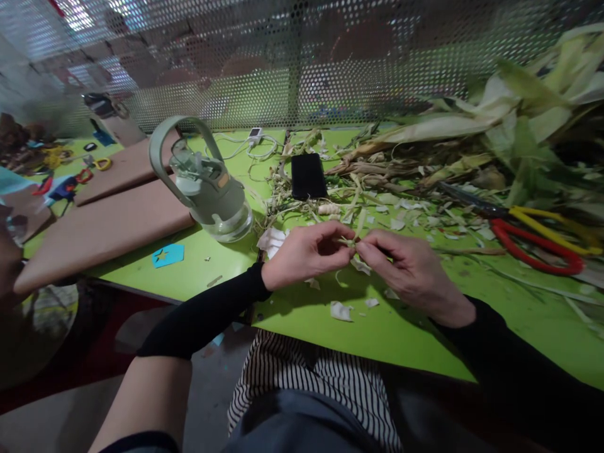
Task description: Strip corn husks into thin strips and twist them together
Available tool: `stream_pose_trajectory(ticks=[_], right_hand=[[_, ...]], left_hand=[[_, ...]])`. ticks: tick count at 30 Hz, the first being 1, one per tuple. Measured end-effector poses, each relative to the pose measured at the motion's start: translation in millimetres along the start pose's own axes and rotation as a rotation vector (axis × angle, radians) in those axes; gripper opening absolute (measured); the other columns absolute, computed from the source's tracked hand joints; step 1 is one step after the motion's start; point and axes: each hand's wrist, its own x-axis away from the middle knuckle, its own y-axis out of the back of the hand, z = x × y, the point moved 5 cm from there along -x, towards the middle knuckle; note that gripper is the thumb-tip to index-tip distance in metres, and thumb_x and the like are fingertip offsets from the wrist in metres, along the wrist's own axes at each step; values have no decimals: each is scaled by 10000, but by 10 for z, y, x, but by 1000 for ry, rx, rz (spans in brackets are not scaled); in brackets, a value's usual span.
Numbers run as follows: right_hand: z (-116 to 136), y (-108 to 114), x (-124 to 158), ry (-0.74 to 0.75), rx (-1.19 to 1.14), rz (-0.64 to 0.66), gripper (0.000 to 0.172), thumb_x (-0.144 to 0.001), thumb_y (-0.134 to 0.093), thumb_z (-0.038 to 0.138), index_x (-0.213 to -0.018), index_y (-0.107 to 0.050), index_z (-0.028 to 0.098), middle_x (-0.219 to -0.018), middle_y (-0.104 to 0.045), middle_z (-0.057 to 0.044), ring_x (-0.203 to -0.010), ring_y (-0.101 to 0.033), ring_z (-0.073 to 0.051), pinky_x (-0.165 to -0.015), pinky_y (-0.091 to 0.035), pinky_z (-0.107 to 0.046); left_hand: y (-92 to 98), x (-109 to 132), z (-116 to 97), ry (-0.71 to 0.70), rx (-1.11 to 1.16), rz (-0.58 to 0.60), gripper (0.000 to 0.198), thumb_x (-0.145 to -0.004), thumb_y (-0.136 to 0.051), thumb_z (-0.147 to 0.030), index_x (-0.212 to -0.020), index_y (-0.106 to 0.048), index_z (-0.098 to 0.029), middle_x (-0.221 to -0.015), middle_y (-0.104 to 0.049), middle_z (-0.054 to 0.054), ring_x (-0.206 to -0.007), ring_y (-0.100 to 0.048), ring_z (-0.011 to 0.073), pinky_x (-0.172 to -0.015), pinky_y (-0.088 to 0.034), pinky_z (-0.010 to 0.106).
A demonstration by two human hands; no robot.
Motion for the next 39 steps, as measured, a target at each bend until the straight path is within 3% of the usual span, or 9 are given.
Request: stream_pose_trajectory(ticks=[6,10,15,18,26,31,39], right_hand=[[-5,12,36,-27,-62,-17,394,-1004,-576,416,-658,-501,243,-577,-444,29,-505,-392,-131,-486,-300,-311],[-100,52,-18,-110,-136,-21,357,-1011,-546,492,-754,-547,244,-619,-467,30,-511,-407,-130,-459,-299,-300],[-67,75,-40,-35,-31,-69,332,-989,-576,375,-701,-477,243,-610,-423,36,-520,-369,-126,-488,-287,-307],[-20,81,-3,-10,4,-166,339,-985,-567,329,-683,-435,250,-584,-377,44,-502,-333,-124,-484,-265,-316],[-50,38,19,-66,20,-199,377,-1013,-547,441,-701,-436,261,-601,-410,23,-518,-349,-144,-497,-284,-334],[-80,76,-17,-48,-10,-229,370,-1005,-562,437,-703,-443,259,-614,-424,25,-526,-363,-142,-500,-287,-326],[-91,40,-17,-41,-14,-182,332,-996,-586,435,-733,-492,255,-602,-469,33,-493,-359,-124,-471,-280,-311]], left_hand=[[13,-19,20,46,44,9,268,-870,-718,-357,-1026,-682,-142,-847,-705,31,-778,-663,105,-735,-540,223],[-20,-20,13,70,142,81,286,-845,-727,-337,-1028,-671,-124,-842,-703,36,-760,-654,97,-741,-538,233],[-91,-1,-10,84,151,116,219,-808,-720,-260,-977,-679,-126,-793,-694,14,-681,-600,71,-699,-508,220],[-122,7,-32,78,153,125,178,-801,-700,-224,-949,-684,-127,-771,-687,3,-676,-590,69,-708,-504,219],[-172,44,-18,90,162,121,201,-809,-748,-270,-941,-707,-124,-726,-644,-22,-641,-531,63,-648,-448,218],[-187,14,75,216,430,135,342,-815,-805,-312,-1062,-679,-112,-825,-744,43,-732,-671,102,-732,-529,252],[-221,38,116,475,701,190,150,-915,-717,-227,-1015,-685,-120,-882,-780,66,-850,-752,138,-872,-597,324]])
